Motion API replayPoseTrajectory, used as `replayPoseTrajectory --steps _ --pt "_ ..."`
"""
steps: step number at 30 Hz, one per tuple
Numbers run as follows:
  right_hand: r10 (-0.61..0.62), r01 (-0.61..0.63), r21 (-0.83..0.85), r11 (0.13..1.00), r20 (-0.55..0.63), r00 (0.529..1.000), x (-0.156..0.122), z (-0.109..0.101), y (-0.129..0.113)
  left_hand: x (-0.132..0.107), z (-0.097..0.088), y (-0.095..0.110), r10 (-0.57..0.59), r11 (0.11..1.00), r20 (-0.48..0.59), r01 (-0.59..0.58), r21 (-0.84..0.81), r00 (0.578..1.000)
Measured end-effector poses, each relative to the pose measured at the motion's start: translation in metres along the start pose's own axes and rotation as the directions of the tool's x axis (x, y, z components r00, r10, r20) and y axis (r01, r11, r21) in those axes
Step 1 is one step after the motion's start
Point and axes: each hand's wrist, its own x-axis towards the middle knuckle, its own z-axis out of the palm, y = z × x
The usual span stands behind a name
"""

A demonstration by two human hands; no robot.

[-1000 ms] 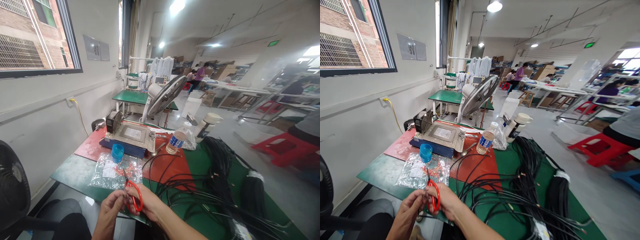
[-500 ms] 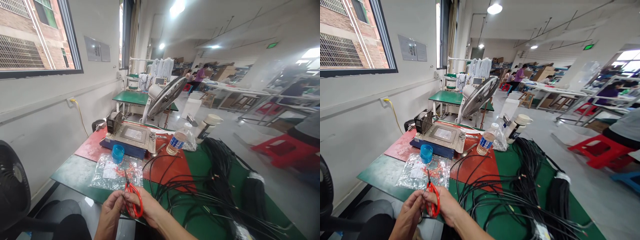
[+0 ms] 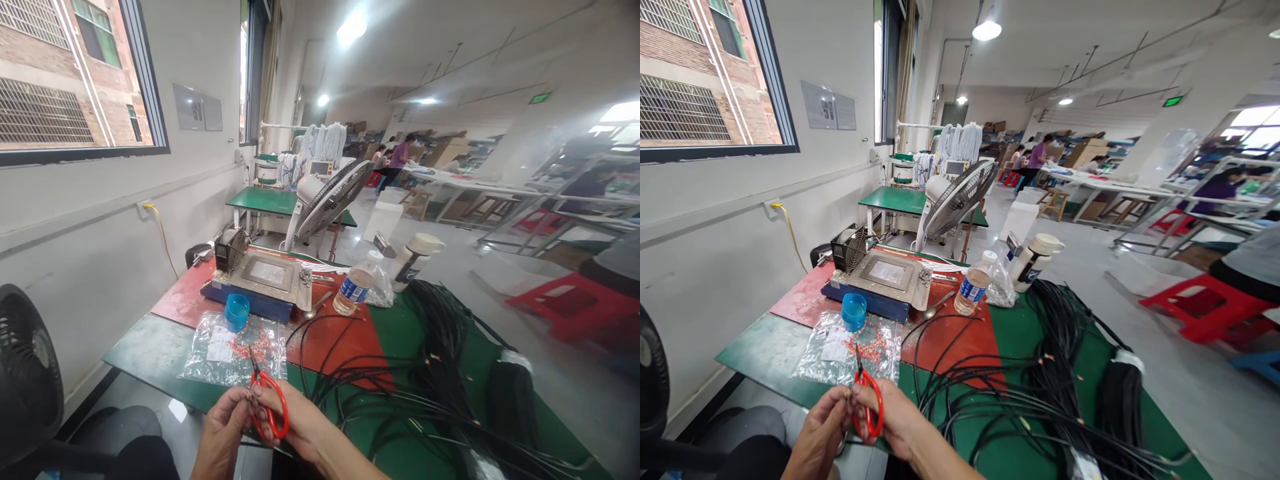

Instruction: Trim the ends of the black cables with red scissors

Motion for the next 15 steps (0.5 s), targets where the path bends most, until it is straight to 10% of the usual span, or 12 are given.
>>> replayPoseTrajectory --steps 15 --pt "-0.056 0.056 -0.007 0.998 -0.082 0.995 0.002 0.008 0.003 0.005 -0.009 -0.006 -0.012 1.000 -0.074 0.010 -0.026 0.997"
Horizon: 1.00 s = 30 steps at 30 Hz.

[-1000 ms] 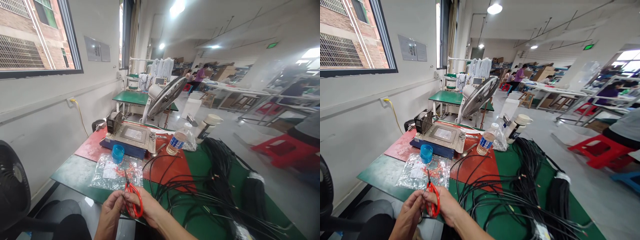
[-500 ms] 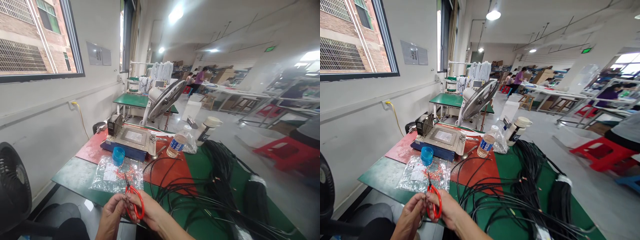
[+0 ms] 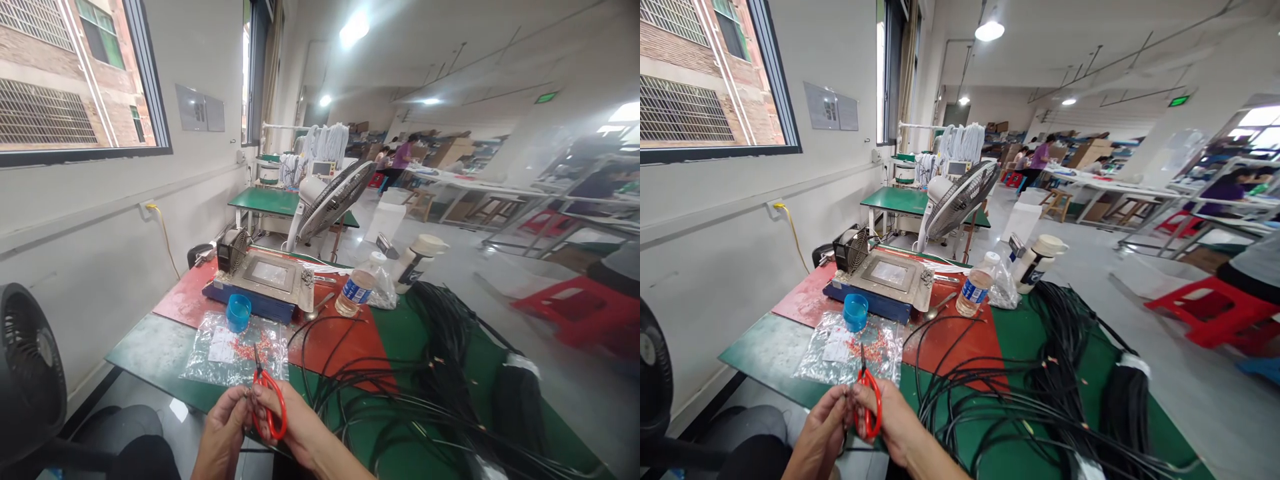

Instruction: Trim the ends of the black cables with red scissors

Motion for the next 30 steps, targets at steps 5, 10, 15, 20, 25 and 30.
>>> replayPoseTrajectory --steps 5,10,15,20,25,30 --pt "0.020 -0.020 0.005 1.000 -0.044 0.999 0.001 0.003 0.000 0.000 0.003 0.000 0.041 0.999 0.018 -0.041 0.027 0.999" --pt "-0.006 0.003 -0.043 0.999 -0.078 0.997 0.001 0.006 -0.001 0.001 0.000 0.000 0.113 0.987 -0.017 -0.110 0.114 0.993" --pt "-0.043 0.031 -0.146 0.989 -0.076 0.996 0.000 0.006 -0.002 0.004 -0.002 -0.002 0.118 0.989 -0.055 -0.112 0.099 0.992" --pt "-0.115 0.093 -0.248 0.964 -0.075 0.991 0.002 0.002 0.001 0.002 0.003 -0.006 -0.007 0.997 -0.034 0.005 -0.071 0.999" --pt "-0.153 0.137 -0.214 0.967 -0.063 0.986 0.003 0.000 0.004 -0.001 0.010 -0.003 -0.081 0.985 0.017 0.083 -0.153 0.997" --pt "-0.112 0.098 -0.136 0.986 -0.102 0.988 0.001 0.000 0.005 -0.002 0.011 -0.001 -0.065 0.985 0.037 0.070 -0.157 0.997"
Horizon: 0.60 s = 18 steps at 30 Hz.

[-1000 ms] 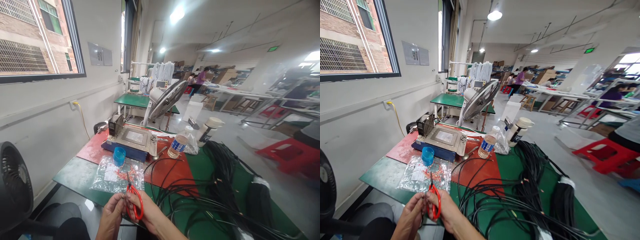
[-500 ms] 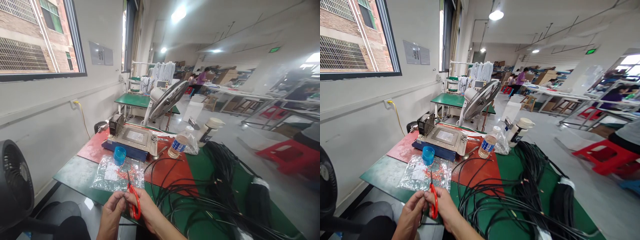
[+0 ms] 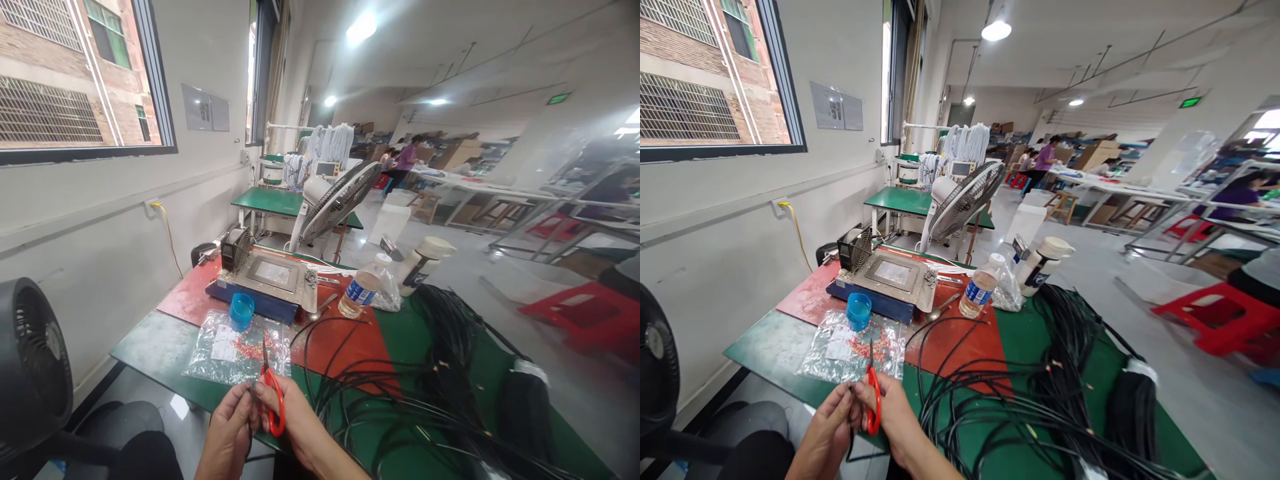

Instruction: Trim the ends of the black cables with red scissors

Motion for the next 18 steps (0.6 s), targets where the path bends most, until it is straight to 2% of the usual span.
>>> replayPoseTrajectory --steps 4,10,12,13,14,15,16,17,18 --pt "-0.005 0.005 -0.014 1.000 0.014 1.000 0.000 0.003 -0.002 -0.002 0.003 0.002 -0.006 1.000 -0.039 0.006 0.002 0.999" --pt "0.019 -0.017 -0.061 0.998 0.021 1.000 0.004 0.002 -0.002 -0.002 0.002 0.004 -0.070 0.996 -0.002 0.069 -0.057 0.998" --pt "0.000 0.000 -0.174 0.985 0.005 1.000 0.006 -0.001 0.002 -0.002 -0.001 0.003 -0.104 0.991 -0.010 0.102 -0.081 0.995" --pt "-0.065 0.057 -0.284 0.957 -0.017 0.998 0.007 -0.004 0.003 -0.002 -0.002 0.003 -0.121 0.989 -0.019 0.119 -0.093 0.992" --pt "-0.175 0.145 -0.422 0.895 -0.033 0.984 0.007 -0.006 0.005 -0.002 -0.003 0.003 -0.141 0.985 -0.024 0.137 -0.104 0.990" --pt "-0.319 0.253 -0.567 0.784 -0.018 0.948 0.006 -0.009 0.006 -0.002 -0.005 0.004 -0.161 0.980 -0.027 0.157 -0.119 0.987" --pt "-0.474 0.367 -0.691 0.623 0.039 0.880 0.004 -0.012 0.007 -0.002 -0.006 0.005 -0.179 0.975 -0.026 0.174 -0.140 0.984" --pt "-0.601 0.466 -0.771 0.433 0.139 0.787 0.002 -0.014 0.007 -0.003 -0.006 0.006 -0.187 0.970 -0.020 0.182 -0.164 0.982" --pt "-0.675 0.546 -0.801 0.245 0.263 0.689 0.000 -0.016 0.007 -0.003 -0.006 0.008 -0.188 0.966 -0.014 0.182 -0.186 0.982"
